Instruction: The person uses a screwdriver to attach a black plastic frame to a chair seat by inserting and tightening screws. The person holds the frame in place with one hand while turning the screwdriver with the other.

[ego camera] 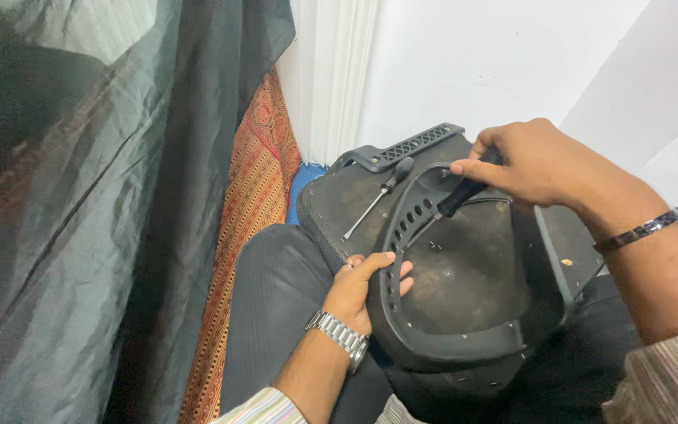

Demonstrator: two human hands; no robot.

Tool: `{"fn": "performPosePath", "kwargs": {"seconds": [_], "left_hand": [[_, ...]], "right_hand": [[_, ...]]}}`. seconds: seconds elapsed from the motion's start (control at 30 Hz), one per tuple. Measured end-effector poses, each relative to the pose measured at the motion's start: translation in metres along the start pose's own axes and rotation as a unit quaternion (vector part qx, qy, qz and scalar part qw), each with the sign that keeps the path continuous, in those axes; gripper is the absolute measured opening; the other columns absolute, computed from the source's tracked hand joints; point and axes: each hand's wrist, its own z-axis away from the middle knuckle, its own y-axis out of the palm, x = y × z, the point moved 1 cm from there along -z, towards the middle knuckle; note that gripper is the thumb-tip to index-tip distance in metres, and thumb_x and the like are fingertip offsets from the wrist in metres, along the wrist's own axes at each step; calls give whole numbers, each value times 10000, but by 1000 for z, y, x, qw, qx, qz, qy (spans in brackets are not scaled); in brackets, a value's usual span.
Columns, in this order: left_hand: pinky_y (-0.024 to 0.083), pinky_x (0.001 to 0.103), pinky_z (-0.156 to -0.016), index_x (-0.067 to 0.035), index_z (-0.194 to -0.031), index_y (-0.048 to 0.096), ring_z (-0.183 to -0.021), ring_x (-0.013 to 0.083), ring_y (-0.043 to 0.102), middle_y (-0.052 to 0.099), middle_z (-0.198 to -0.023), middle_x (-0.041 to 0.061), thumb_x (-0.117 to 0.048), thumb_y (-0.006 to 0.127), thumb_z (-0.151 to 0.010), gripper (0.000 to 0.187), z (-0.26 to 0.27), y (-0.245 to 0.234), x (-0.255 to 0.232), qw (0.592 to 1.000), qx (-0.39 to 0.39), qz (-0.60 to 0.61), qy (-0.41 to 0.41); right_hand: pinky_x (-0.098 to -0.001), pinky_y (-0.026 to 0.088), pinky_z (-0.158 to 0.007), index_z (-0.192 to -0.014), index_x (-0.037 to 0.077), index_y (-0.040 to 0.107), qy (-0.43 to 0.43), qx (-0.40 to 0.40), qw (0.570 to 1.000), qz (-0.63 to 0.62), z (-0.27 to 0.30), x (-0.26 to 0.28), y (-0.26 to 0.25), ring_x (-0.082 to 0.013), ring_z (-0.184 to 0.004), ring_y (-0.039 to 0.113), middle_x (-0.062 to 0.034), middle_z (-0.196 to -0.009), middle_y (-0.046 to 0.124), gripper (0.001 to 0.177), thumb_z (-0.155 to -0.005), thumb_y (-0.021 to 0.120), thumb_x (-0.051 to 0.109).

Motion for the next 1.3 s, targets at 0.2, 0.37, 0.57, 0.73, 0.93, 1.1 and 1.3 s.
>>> {"fn": "performPosePath", "kwargs": {"seconds": [0.2, 0.37, 0.57, 0.73, 0.93, 1.1, 1.3], "left_hand": [[654, 489, -693, -175, -944, 333, -911, 380, 754, 639, -1040, 202, -96, 776, -830, 464, 6, 7, -1, 999, -20, -29, 2], [643, 463, -670, -184, -960, 337, -911, 368, 755, 646, -1025, 184, -118, 777, -846, 460, 5, 6, -1, 998, -31, -47, -1], [630, 471, -679, -210, -919, 357, -937, 370, 752, 667, -1047, 168, -112, 764, -852, 424, 1, 2, 1, 1000, -7, -13, -7], [631, 470, -720, -210, -879, 398, -992, 355, 745, 674, -1075, 150, -114, 760, -872, 374, -1, -4, 6, 999, 15, 25, -18], [630, 450, -751, -182, -904, 423, -1026, 318, 744, 668, -1082, 140, -145, 748, -892, 327, 2, -1, 4, 1000, 15, 8, -25], [632, 427, -735, -155, -938, 446, -1015, 309, 743, 668, -1090, 144, -152, 752, -894, 309, 3, 0, 4, 1000, 16, 1, -24], [606, 400, -689, -175, -937, 462, -987, 286, 753, 690, -1068, 123, -165, 748, -874, 293, 4, 0, 1, 999, -19, -15, -34]], "right_hand": [[-328, 558, -540, -1118, 62, 696, -399, -96, 894, -178, -16, -44, 17, -213, -676, 728, -74, -878, 685, 480, -889, 722, 483], [-368, 562, -684, -1138, 104, 745, -74, -39, 996, 22, -26, -45, 23, -282, -734, 752, -164, -779, 754, 385, -978, 700, 452], [-297, 551, -607, -1163, 109, 673, -285, -35, 946, -149, -20, -51, 23, -193, -707, 739, -85, -773, 768, 392, -880, 715, 377], [-339, 521, -520, -1171, 110, 695, -125, 23, 979, -157, -6, -35, 19, -239, -577, 699, -157, -680, 746, 319, -922, 731, 306], [-309, 507, -525, -1130, 51, 678, -101, -39, 993, -42, -12, -18, 15, -199, -608, 706, -74, -717, 733, 365, -970, 701, 378], [-303, 576, -476, -1069, 91, 697, -250, -7, 940, -233, -4, -26, 6, -143, -587, 779, -5, -704, 759, 348, -820, 736, 331], [-358, 540, -614, -1094, 42, 692, 65, -16, 997, 36, -5, -6, 8, -301, -694, 741, -194, -713, 707, 411, -1073, 588, 440]]}}
